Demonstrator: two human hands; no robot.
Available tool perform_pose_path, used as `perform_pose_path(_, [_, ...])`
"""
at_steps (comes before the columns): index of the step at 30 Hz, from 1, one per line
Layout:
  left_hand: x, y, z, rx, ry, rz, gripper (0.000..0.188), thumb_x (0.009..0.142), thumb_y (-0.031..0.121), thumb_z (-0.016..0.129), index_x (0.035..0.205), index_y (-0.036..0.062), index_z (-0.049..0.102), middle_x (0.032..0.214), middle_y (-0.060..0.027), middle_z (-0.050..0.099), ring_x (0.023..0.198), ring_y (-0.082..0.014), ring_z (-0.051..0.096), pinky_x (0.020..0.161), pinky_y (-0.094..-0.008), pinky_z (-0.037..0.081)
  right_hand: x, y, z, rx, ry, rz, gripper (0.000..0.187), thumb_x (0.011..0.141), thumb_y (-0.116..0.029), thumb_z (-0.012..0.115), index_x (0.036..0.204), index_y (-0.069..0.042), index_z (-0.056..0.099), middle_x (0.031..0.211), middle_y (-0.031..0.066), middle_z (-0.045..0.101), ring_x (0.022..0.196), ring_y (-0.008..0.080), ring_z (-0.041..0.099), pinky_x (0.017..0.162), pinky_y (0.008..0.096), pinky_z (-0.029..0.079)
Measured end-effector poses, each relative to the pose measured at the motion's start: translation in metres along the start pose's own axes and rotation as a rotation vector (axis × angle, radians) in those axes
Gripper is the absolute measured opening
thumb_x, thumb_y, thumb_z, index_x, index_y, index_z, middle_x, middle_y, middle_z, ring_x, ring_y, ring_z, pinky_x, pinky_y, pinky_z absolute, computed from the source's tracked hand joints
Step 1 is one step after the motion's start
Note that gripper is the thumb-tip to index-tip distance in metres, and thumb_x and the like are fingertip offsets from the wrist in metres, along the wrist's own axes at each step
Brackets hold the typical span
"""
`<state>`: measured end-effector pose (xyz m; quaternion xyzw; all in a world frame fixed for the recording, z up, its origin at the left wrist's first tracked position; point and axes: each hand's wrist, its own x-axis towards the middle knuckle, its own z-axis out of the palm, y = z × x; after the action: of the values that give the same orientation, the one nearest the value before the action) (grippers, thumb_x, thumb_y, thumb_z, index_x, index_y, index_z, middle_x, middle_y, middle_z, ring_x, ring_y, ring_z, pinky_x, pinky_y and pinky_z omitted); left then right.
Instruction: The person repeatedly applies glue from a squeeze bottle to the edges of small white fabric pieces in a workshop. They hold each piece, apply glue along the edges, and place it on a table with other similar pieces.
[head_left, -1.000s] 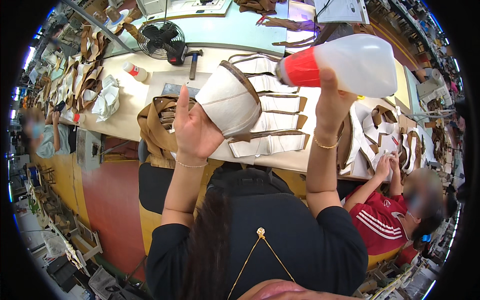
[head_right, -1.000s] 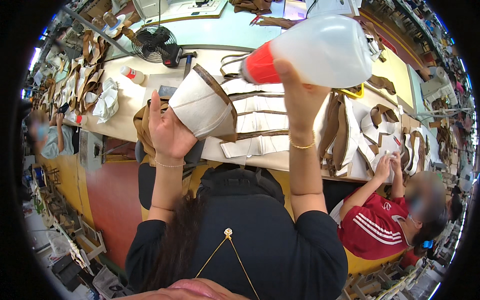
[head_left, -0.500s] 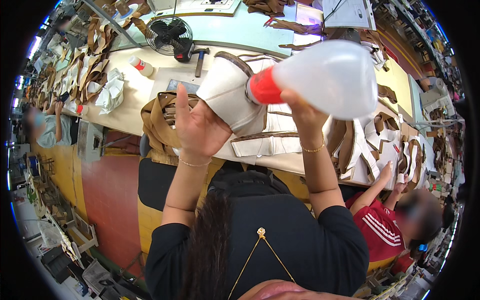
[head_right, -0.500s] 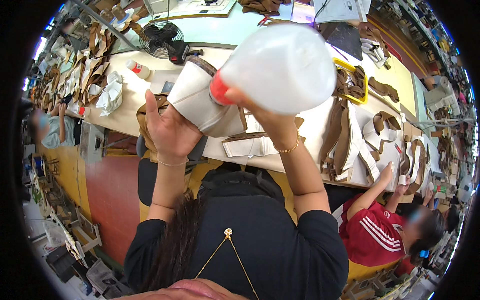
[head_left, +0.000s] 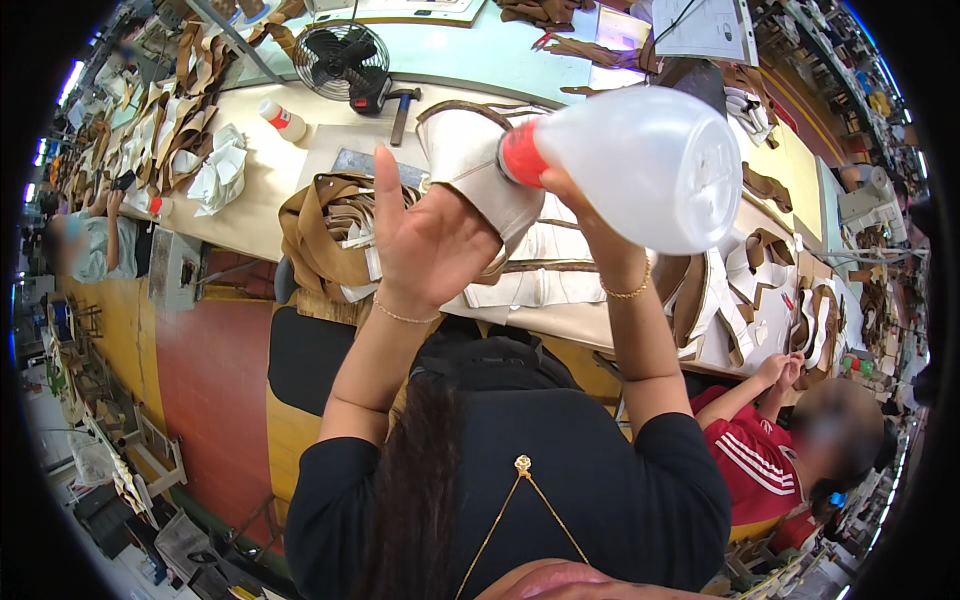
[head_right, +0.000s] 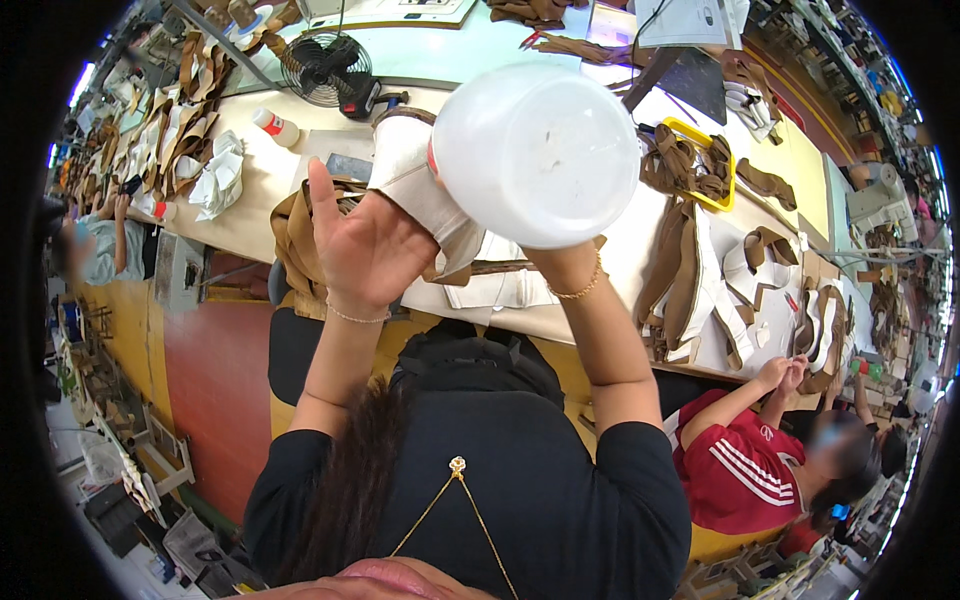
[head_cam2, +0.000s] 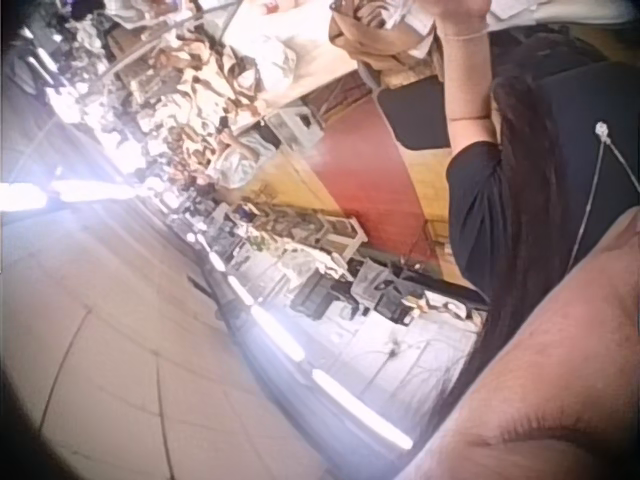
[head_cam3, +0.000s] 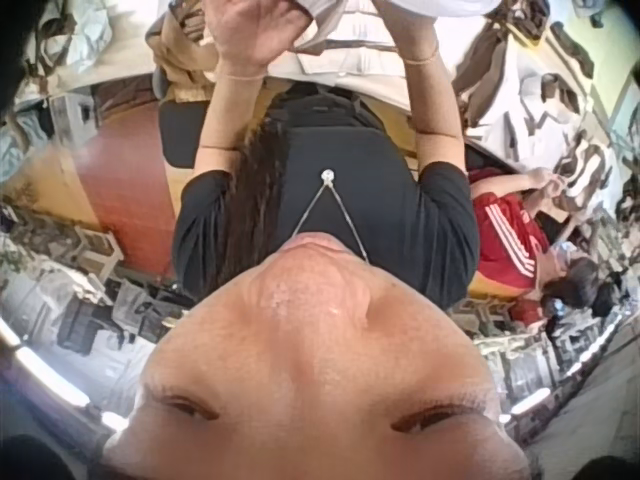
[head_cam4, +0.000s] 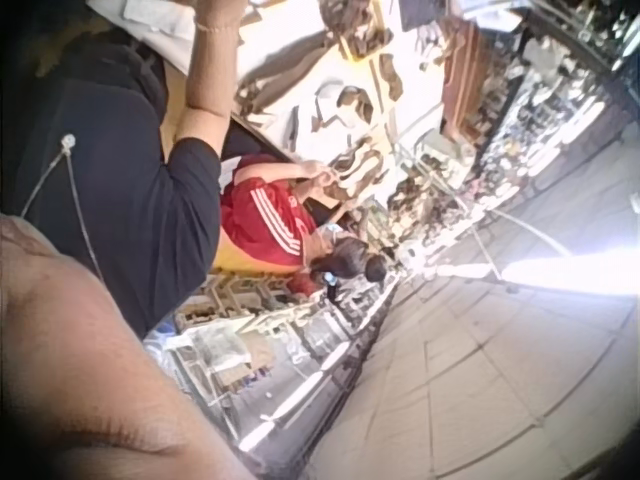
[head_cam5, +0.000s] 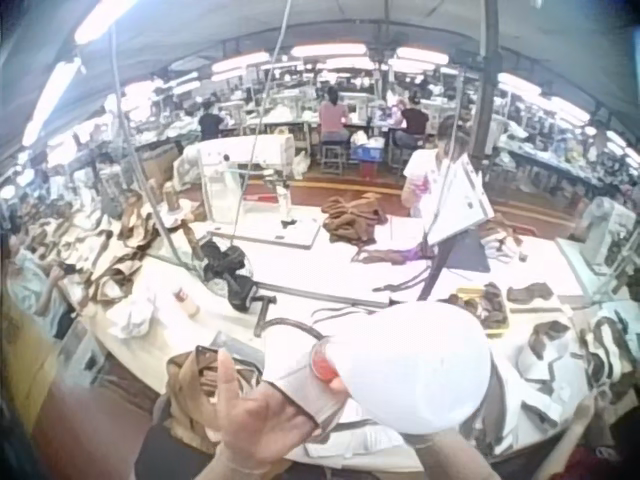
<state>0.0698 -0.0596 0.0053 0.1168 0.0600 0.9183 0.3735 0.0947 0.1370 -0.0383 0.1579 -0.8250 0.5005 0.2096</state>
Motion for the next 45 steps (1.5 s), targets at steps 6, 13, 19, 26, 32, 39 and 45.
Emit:
perform_pose_path(6, [0.0,0.003,0.01,0.178,0.179,0.053,0.106,0.075,0.08,0.018,0.135,-0.0071,0.023,0.14,-0.0171,0.031,0.129,-0.0287,0.028,0.108,-0.0389,0.017,0.015,-0.024,-0.005,-0.27,0.004,-0.165,0.044,0.073,-0.03,0.072,0.109,-0.008,0.06,0.102,0.0039,0.063,0.099,0.0188,0.056,0.09,0.038,0.043])
perform_pose_path(13, [0.0,0.004,0.007,0.011,-0.054,0.061,0.112,0.07,0.084,0.019,0.138,-0.0042,0.018,0.143,-0.0159,0.025,0.131,-0.0289,0.024,0.109,-0.0403,0.013,0.009,-0.046,-0.015,-0.466,-0.083,-0.058,0.038,0.068,-0.027,0.077,0.1,-0.011,0.064,0.095,0.001,0.065,0.091,0.0171,0.059,0.089,0.0362,0.042])
perform_pose_path(19, [-0.007,0.009,0.005,0.05,0.098,0.112,0.107,0.072,0.082,0.023,0.14,-0.0003,0.016,0.144,-0.0165,0.021,0.133,-0.0322,0.021,0.108,-0.0472,0.014,0.025,-0.065,-0.027,0.033,0.295,-0.109,0.027,0.075,-0.013,0.071,0.099,-0.002,0.063,0.098,0.0077,0.065,0.088,0.0165,0.063,0.077,0.029,0.051])
perform_pose_path(26, [-0.01,0.014,-0.006,0.017,0.083,0.08,0.105,0.074,0.08,0.021,0.139,-0.002,0.015,0.144,-0.0188,0.02,0.132,-0.0347,0.022,0.107,-0.0502,0.017,0.024,-0.055,-0.026,0.192,0.438,0.184,0.032,0.076,-0.023,0.072,0.098,-0.002,0.064,0.1,0.0054,0.063,0.094,0.0171,0.057,0.089,0.034,0.043])
perform_pose_path(32, [-0.009,0.019,-0.021,-0.066,-0.072,0.006,0.103,0.077,0.078,0.023,0.136,-0.0069,0.023,0.141,-0.0216,0.026,0.13,-0.0362,0.027,0.106,-0.0504,0.022,0.022,-0.04,-0.021,0.073,0.482,-0.119,0.03,0.072,-0.02,0.076,0.093,-0.001,0.065,0.089,0.0042,0.064,0.076,0.0123,0.06,0.071,0.0256,0.049])
perform_pose_path(39, [-0.004,0.011,-0.01,-0.042,0.132,0.04,0.104,0.076,0.078,0.023,0.134,-0.0087,0.027,0.14,-0.0224,0.028,0.128,-0.0369,0.031,0.105,-0.0504,0.023,0.019,-0.046,-0.027,0.043,0.305,-0.218,0.038,0.073,-0.018,0.075,0.103,-0.003,0.058,0.1,0.0096,0.061,0.091,0.016,0.059,0.078,0.0344,0.05])
perform_pose_path(45, [0.002,0.015,0.002,0.115,0.085,-0.064,0.103,0.078,0.077,0.022,0.135,-0.008,0.024,0.139,-0.0207,0.031,0.128,-0.0352,0.031,0.105,-0.0488,0.024,0.022,-0.052,-0.04,0.24,0.449,-0.14,0.052,0.076,-0.026,0.073,0.112,0.002,0.05,0.104,0.0121,0.058,0.092,0.0269,0.059,0.081,0.038,0.05])
